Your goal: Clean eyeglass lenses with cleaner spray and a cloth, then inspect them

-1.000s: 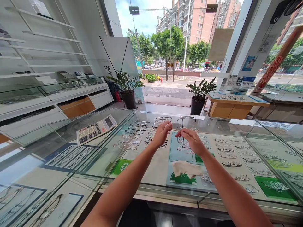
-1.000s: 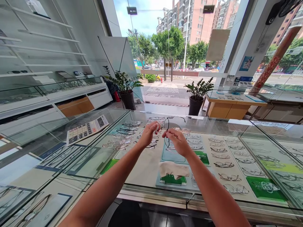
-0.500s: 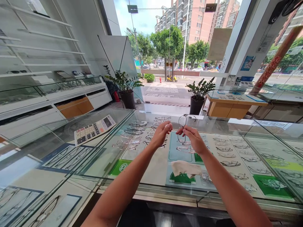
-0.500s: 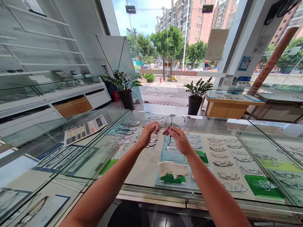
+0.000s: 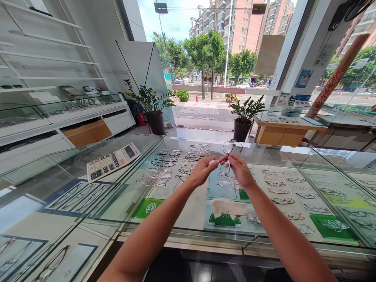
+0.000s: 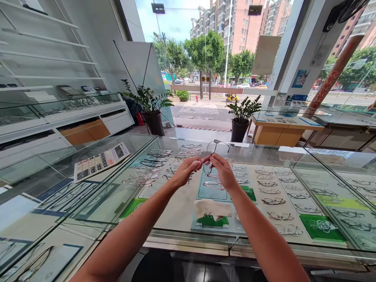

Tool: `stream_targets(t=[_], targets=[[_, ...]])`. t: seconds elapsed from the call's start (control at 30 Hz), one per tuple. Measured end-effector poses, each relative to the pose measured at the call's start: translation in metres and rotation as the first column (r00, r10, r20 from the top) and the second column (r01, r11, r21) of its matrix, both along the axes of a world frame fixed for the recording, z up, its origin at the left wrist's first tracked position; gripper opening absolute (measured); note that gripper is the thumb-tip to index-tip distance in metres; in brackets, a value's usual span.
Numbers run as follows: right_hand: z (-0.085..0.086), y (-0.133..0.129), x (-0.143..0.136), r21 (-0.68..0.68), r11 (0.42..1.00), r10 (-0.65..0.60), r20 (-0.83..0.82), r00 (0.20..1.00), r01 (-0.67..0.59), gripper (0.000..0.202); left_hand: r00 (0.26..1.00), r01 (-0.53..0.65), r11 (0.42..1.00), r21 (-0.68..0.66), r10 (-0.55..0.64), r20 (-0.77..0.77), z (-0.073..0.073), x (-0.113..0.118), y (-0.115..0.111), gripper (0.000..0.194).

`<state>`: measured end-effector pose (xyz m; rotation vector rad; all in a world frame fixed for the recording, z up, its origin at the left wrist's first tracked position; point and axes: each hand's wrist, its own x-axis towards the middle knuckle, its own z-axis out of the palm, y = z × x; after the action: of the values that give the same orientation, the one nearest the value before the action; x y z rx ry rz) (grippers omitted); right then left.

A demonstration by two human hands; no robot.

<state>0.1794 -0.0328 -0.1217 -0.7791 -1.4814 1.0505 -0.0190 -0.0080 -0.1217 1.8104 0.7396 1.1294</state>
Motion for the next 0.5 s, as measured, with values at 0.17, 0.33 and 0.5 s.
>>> stream_targets(t=[0.17, 0.33, 0.5], targets=[[0.002, -0.001, 0.001, -0.018, 1.0, -0.005, -0.052, 0.999, 0.005, 0.034, 0.954, 0.186, 0.929, -0.319, -0.094, 0.285, 0.011, -0.007, 0.007, 0.079], [0.003, -0.002, 0.003, -0.015, 1.0, 0.005, -0.092, 0.996, -0.006, 0.031, 0.9, 0.296, 0.864, -0.407, -0.109, 0.423, 0.017, -0.012, 0.009, 0.08], [0.003, -0.002, 0.004, -0.004, 1.0, -0.014, -0.043, 0.999, 0.014, 0.033, 0.887, 0.281, 0.858, -0.429, -0.061, 0.458, 0.018, -0.015, 0.012, 0.079]])
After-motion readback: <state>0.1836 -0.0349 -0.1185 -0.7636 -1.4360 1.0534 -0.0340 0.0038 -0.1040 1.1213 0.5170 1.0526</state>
